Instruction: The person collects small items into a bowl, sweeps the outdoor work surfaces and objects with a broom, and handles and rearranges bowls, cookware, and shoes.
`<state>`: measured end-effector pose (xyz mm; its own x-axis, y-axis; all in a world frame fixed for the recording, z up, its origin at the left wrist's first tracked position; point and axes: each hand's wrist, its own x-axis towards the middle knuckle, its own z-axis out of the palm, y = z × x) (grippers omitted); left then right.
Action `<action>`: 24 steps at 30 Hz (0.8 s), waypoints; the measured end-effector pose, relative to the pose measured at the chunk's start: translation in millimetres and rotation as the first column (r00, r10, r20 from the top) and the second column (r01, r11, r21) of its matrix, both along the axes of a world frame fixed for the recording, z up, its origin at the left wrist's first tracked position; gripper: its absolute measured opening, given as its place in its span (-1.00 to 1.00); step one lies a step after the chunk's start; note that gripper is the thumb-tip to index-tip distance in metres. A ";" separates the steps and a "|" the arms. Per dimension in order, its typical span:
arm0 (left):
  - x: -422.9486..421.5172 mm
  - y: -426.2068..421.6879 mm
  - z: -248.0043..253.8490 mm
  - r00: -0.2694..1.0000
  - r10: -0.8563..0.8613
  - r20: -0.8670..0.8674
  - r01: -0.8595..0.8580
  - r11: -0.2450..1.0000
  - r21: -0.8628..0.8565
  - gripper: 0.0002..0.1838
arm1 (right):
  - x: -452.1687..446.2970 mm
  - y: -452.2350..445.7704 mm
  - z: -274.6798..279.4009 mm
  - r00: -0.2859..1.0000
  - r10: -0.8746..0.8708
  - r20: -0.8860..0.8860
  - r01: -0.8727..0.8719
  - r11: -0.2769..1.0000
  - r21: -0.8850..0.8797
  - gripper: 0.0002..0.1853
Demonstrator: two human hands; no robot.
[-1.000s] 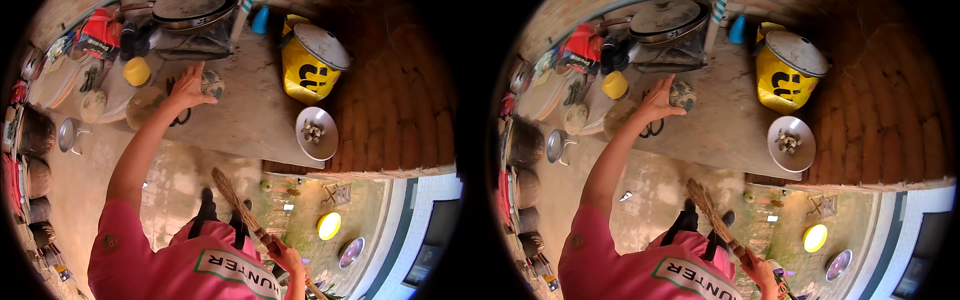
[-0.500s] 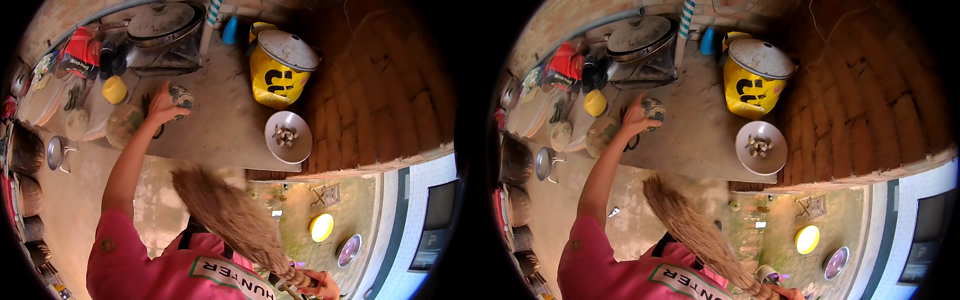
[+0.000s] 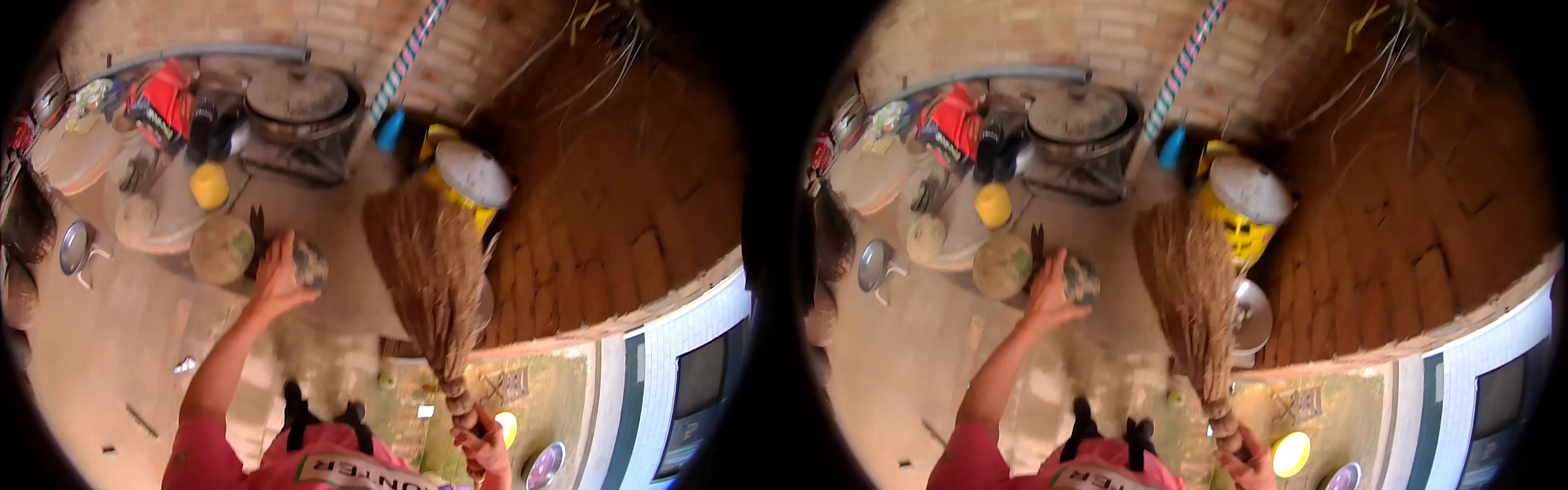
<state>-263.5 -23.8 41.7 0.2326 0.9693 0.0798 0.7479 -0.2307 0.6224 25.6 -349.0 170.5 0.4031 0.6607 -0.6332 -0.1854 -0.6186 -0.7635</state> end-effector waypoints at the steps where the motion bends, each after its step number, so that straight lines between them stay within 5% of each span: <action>1: 2.9 0.7 -8.8 0.999 -0.027 -0.046 0.027 1.000 0.006 0.35 | 2.2 -3.8 -25.8 1.000 0.002 -0.006 -0.001 0.991 0.132 -0.37; 4: 8.0 5.6 -28.6 0.984 -0.102 -0.149 0.113 0.991 0.070 0.42 | 0.6 10.2 -43.9 0.984 0.134 0.118 -0.171 0.903 0.394 -0.31; 7: 16.8 9.0 -23.7 0.912 -0.189 -0.365 0.185 0.982 -0.045 0.48 | -20.0 9.9 -28.4 0.960 0.199 0.195 -0.247 0.931 0.268 -0.33; 10: 15.4 13.0 -19.7 0.922 -0.209 -0.325 0.178 0.976 -0.124 0.48 | -37.4 8.7 -34.9 0.955 0.217 0.202 -0.256 0.947 0.194 -0.34; 14: 2.3 20.7 -11.6 0.952 -0.240 -0.189 0.241 0.970 -0.013 0.46 | -53.2 -3.6 -61.1 0.974 0.148 0.171 -0.186 0.953 0.239 -0.31; 16: -1.2 36.9 -5.1 0.980 -0.198 -0.031 0.200 0.975 0.096 0.21 | -52.0 2.9 -56.4 0.994 0.106 0.006 -0.106 0.989 0.105 -0.27; 17: -0.3 45.8 -3.0 0.989 -0.138 0.049 0.128 0.977 0.170 0.03 | -47.0 -3.3 -80.5 0.999 0.047 -0.023 -0.042 0.982 0.182 -0.26; 19: 3.2 80.0 -14.2 0.928 -0.038 0.370 0.028 0.999 0.032 -0.18 | -46.0 6.2 -74.0 0.999 0.014 -0.047 -0.007 0.990 0.143 -0.29; 20: 8.1 90.0 -1.1 0.824 0.132 0.551 -0.020 0.979 -0.203 -0.34 | -40.4 6.3 -73.9 0.999 0.025 -0.030 -0.021 0.992 0.128 -0.31; 21: 4.1 118.8 -35.2 0.824 0.125 0.553 -0.034 0.985 -0.171 -0.44 | -32.7 11.1 -86.5 0.997 0.055 -0.048 -0.047 0.987 0.152 -0.36; 24: 8.6 142.2 -9.9 0.492 0.422 0.761 0.014 0.870 -0.492 -0.62 | -33.2 33.2 -75.5 0.998 0.028 -0.065 -0.018 0.987 0.162 -0.43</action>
